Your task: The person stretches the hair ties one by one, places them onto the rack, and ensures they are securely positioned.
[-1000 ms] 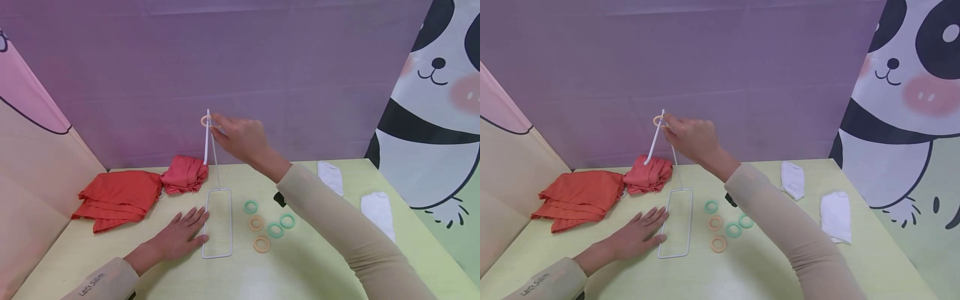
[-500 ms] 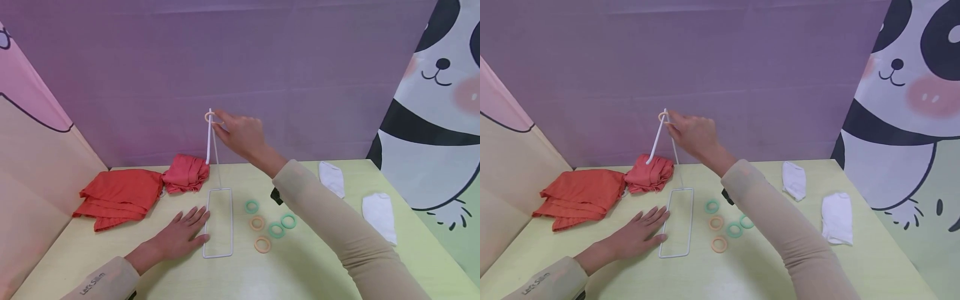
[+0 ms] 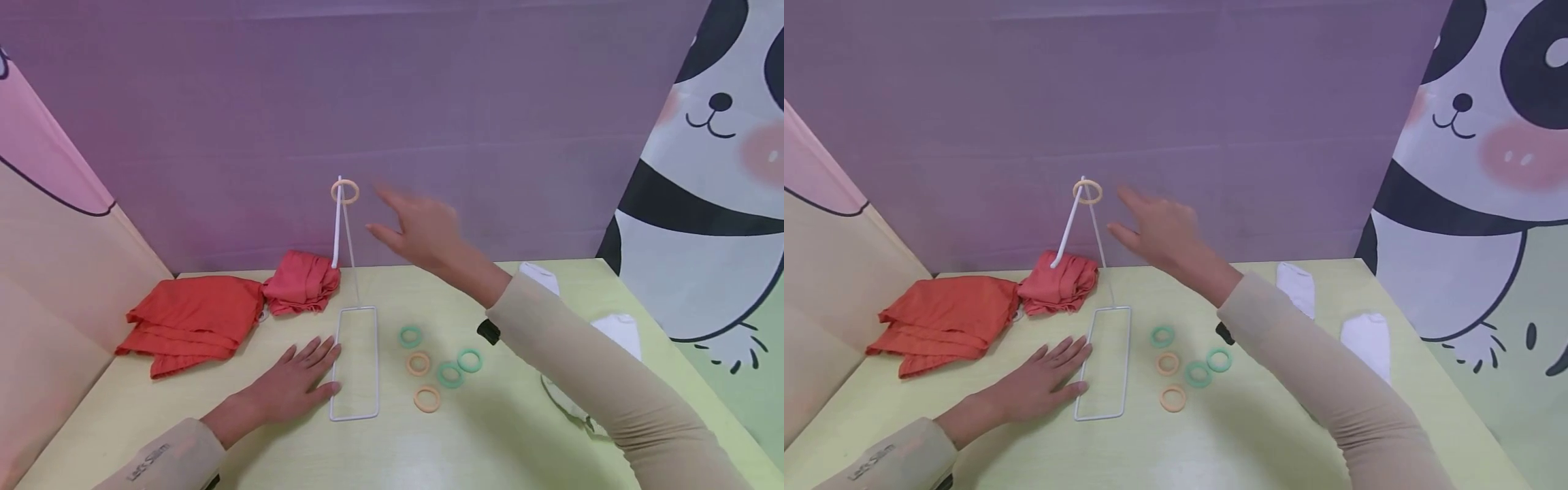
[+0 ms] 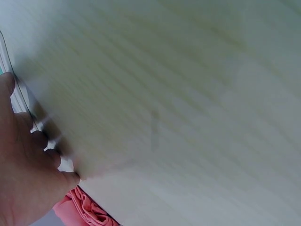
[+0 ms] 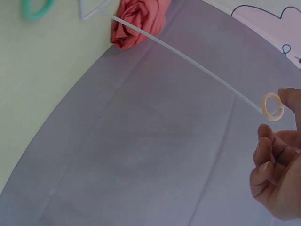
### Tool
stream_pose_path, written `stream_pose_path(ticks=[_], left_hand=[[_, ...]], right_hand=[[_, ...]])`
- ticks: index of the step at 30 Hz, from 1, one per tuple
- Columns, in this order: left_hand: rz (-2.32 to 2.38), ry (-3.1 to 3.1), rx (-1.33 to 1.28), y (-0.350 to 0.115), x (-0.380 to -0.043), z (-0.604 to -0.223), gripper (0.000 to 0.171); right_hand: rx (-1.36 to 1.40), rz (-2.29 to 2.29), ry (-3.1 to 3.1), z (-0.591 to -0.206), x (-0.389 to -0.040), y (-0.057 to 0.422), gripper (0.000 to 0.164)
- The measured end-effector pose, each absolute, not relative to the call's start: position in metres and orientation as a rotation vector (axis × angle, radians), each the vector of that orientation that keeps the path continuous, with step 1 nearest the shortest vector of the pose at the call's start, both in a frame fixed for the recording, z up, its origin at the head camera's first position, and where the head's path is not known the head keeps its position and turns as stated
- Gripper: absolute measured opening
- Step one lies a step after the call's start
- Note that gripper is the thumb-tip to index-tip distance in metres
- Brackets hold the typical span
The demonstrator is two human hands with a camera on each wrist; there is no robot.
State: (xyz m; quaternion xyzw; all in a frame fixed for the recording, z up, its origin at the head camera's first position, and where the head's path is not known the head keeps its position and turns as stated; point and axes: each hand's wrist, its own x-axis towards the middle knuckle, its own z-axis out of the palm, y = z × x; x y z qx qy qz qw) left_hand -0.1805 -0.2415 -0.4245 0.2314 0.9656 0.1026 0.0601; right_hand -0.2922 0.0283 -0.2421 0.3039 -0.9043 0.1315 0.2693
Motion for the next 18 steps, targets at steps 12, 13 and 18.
stream_pose_path(ticks=[12, 13, 18], left_hand=[[0.348, 2.958, 0.742, -0.245, -0.180, -0.430, 0.074], [0.352, 2.954, 0.743, -0.245, -0.180, -0.429, 0.074], [0.335, 2.936, 0.711, -0.244, -0.180, -0.426, 0.074]], right_hand=[[0.962, 0.265, -2.840, -0.328, -0.272, 0.087, 0.058], [0.948, 0.271, -2.895, -0.335, -0.272, 0.089, 0.057], [0.932, 0.288, -3.006, -0.363, -0.274, 0.089, 0.055]])
